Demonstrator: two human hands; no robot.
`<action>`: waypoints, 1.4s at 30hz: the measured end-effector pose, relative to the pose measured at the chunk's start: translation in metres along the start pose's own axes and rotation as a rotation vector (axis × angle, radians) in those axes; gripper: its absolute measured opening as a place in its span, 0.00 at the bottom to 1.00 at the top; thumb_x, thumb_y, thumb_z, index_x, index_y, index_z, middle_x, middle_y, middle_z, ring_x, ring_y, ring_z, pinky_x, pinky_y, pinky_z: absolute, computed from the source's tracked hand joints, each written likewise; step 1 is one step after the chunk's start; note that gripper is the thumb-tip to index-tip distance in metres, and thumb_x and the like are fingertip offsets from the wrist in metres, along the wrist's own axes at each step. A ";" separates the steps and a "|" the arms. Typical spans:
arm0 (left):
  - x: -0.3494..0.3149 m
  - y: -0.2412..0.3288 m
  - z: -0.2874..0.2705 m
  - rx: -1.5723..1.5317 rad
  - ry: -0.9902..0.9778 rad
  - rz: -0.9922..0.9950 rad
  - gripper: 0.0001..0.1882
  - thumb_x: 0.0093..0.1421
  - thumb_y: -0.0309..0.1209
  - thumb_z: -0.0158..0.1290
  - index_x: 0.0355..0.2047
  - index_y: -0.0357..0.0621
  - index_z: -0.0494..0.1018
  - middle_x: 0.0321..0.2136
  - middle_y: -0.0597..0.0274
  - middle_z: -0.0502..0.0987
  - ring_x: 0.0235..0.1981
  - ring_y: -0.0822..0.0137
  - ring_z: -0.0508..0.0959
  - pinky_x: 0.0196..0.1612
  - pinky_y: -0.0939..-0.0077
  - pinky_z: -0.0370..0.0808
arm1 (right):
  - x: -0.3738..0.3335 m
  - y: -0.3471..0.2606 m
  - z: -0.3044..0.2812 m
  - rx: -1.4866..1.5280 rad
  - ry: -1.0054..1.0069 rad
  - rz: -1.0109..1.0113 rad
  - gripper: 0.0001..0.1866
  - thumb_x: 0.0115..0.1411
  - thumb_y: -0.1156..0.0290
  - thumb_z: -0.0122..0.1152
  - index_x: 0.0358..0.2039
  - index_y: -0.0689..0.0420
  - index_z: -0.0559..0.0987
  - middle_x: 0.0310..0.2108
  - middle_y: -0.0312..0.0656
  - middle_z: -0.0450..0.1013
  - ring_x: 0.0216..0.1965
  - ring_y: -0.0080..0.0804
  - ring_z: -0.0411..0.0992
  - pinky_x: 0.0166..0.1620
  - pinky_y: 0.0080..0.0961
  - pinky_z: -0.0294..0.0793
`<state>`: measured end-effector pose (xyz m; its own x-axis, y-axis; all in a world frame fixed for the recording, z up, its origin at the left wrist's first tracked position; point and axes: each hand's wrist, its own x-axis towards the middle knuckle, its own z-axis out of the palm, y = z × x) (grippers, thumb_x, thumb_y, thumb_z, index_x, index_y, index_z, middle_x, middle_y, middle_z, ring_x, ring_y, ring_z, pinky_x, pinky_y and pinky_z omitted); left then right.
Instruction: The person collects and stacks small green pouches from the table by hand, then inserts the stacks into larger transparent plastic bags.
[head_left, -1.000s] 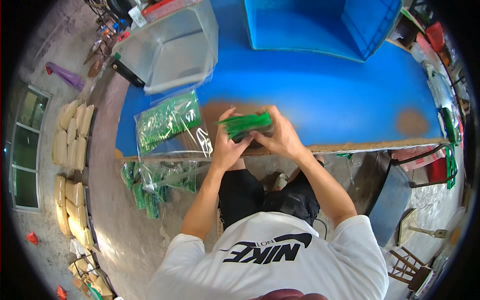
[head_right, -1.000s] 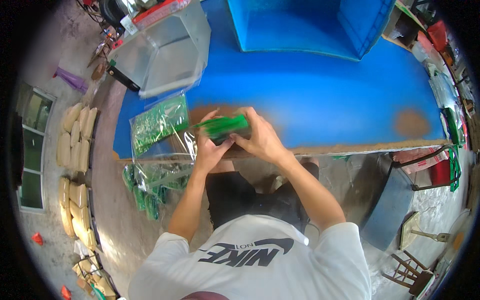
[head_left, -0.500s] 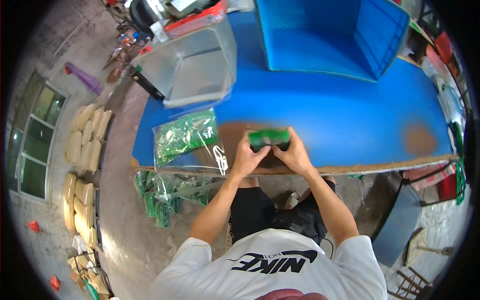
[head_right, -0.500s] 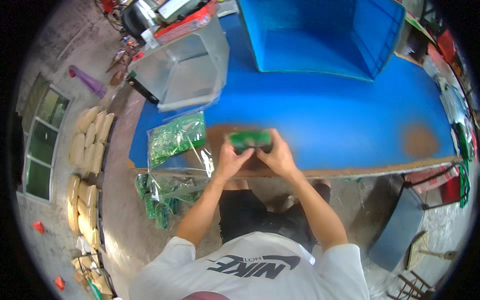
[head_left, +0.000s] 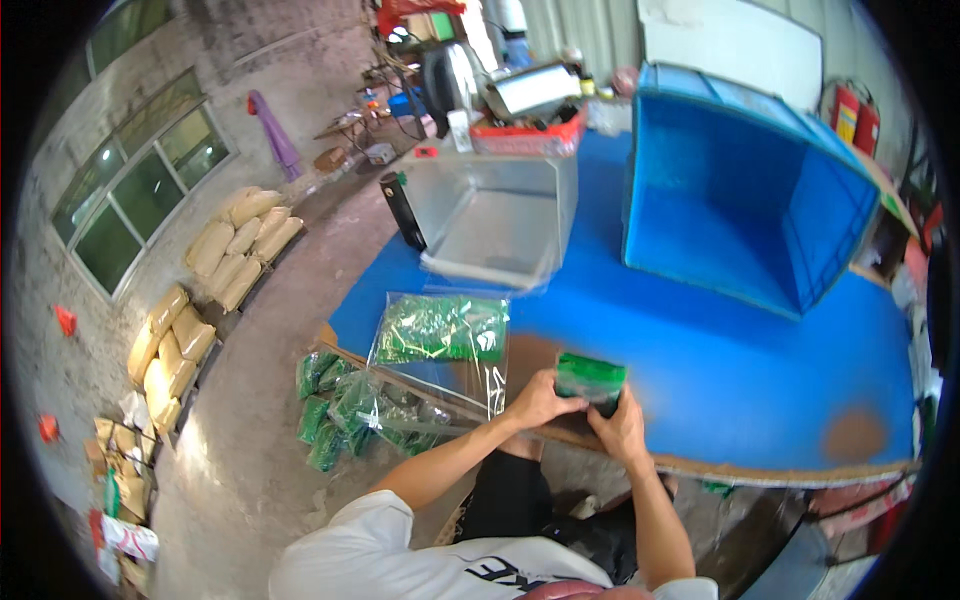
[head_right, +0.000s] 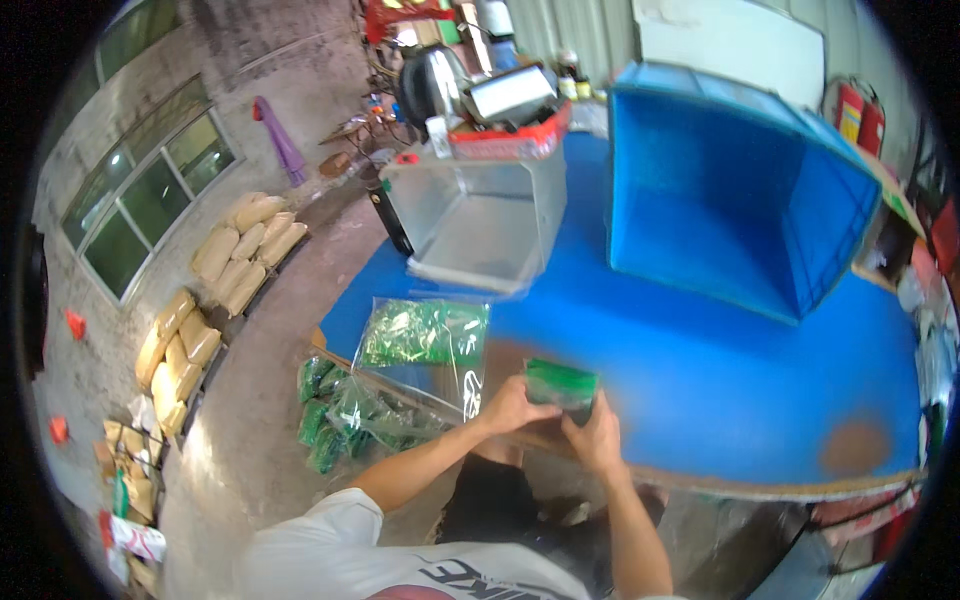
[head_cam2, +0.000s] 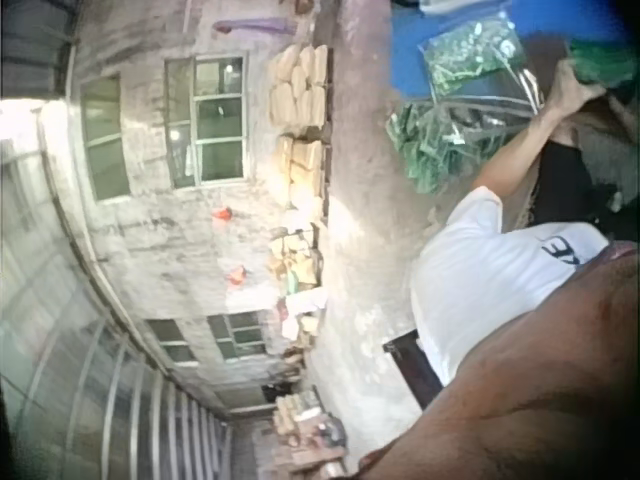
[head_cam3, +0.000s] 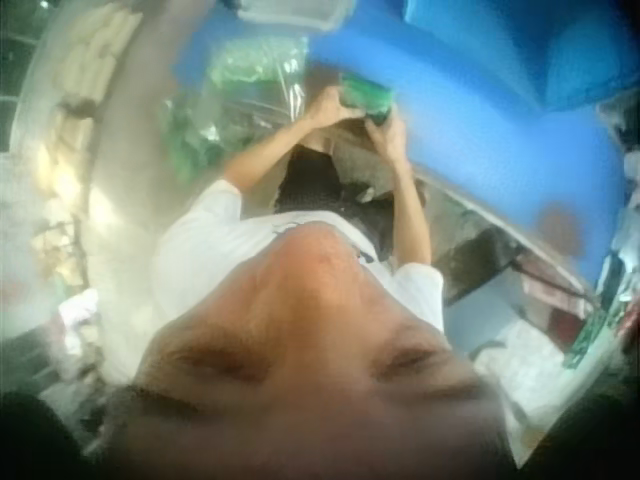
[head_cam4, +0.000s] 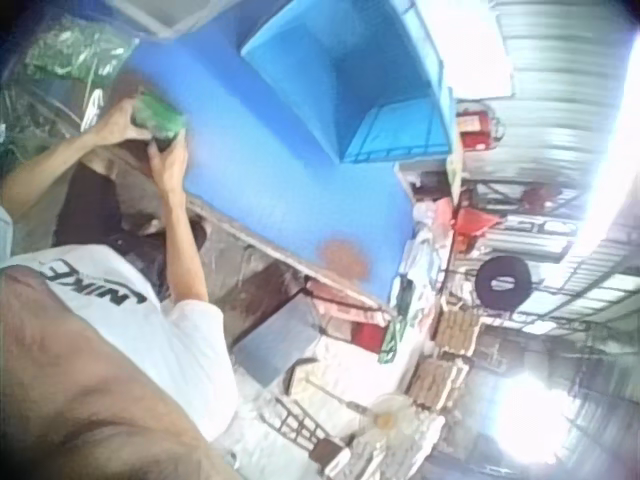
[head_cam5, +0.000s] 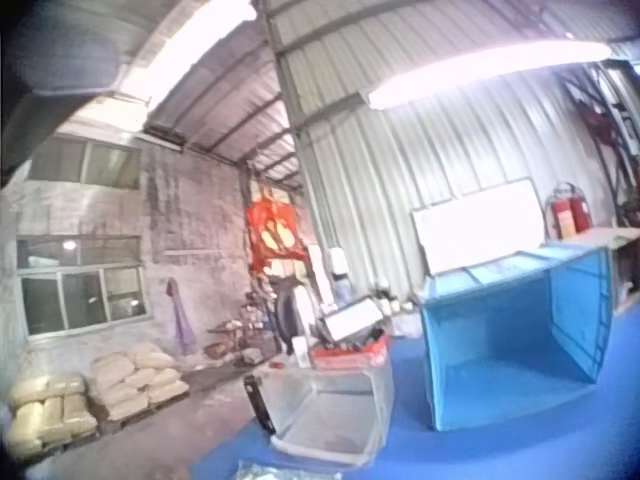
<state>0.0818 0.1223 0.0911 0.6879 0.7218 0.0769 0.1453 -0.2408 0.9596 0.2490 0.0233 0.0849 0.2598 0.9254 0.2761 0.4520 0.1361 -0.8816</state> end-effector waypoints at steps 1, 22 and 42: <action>0.000 0.001 -0.001 0.007 0.017 0.023 0.20 0.53 0.28 0.66 0.47 0.39 0.78 0.44 0.59 0.82 0.45 0.69 0.78 0.52 0.71 0.73 | -0.002 -0.001 0.001 -0.021 0.014 0.042 0.28 0.53 0.71 0.67 0.54 0.59 0.69 0.41 0.59 0.76 0.45 0.62 0.74 0.48 0.44 0.75; 0.222 -0.088 -0.038 0.185 1.095 -0.089 0.27 0.45 0.34 0.68 0.45 0.43 0.72 0.41 0.47 0.78 0.46 0.44 0.77 0.50 0.52 0.72 | 0.008 0.035 0.013 0.327 0.148 0.117 0.08 0.65 0.74 0.59 0.40 0.66 0.73 0.31 0.41 0.76 0.32 0.25 0.75 0.37 0.25 0.78; -0.099 0.026 0.083 -0.468 -1.154 0.000 0.14 0.67 0.34 0.54 0.49 0.39 0.71 0.42 0.65 0.76 0.45 0.76 0.73 0.52 0.74 0.69 | 0.002 0.038 0.013 0.327 0.124 0.119 0.08 0.66 0.72 0.59 0.37 0.64 0.74 0.29 0.39 0.77 0.31 0.22 0.75 0.36 0.22 0.77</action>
<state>0.0759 -0.0093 0.0861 0.9448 -0.3270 0.0214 0.0415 0.1841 0.9820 0.2553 0.0351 0.0474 0.4046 0.8943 0.1909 0.1206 0.1548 -0.9806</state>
